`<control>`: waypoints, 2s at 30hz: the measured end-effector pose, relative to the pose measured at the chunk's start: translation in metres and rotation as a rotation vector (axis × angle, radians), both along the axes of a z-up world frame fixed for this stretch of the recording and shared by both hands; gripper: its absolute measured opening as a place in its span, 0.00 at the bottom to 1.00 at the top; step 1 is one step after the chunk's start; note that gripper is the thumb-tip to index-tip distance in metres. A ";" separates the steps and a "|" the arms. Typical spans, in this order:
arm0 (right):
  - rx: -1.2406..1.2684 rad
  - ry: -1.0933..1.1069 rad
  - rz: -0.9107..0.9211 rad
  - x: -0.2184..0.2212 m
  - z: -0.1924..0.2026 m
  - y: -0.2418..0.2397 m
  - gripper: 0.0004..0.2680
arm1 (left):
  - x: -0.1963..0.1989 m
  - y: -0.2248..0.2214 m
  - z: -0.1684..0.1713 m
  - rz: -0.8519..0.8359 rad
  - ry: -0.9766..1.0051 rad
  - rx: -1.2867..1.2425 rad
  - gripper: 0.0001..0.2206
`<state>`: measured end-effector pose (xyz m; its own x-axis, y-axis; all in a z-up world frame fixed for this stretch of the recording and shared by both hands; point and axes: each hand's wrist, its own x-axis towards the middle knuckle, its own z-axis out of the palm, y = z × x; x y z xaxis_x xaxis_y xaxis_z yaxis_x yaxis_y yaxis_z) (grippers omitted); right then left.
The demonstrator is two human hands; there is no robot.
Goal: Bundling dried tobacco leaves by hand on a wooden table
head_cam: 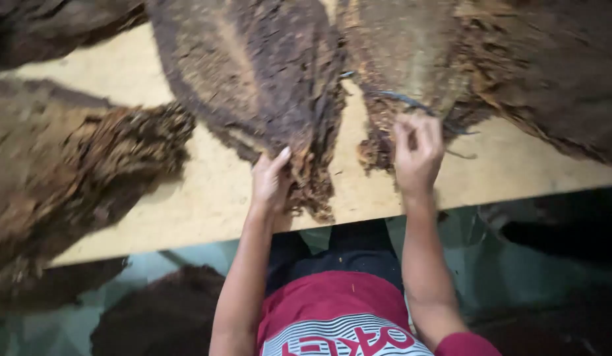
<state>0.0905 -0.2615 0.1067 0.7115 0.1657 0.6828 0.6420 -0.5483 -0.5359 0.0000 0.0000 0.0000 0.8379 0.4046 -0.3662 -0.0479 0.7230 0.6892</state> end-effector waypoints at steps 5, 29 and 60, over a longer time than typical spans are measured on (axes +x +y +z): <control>0.063 0.206 0.318 -0.060 -0.003 0.055 0.03 | -0.008 -0.003 0.011 -0.005 -0.074 -0.117 0.14; 0.019 0.152 0.261 -0.092 0.016 0.100 0.05 | -0.045 -0.047 -0.011 -0.041 -0.112 -0.173 0.18; -0.056 0.230 0.370 -0.110 -0.017 0.098 0.03 | -0.019 0.034 0.181 -0.305 -0.252 0.115 0.07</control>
<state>-0.0190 -0.1640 0.0899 0.7294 0.4704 0.4966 0.6684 -0.3360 -0.6636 -0.0186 0.0338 0.1806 0.9834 0.1504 -0.1011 -0.0211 0.6493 0.7602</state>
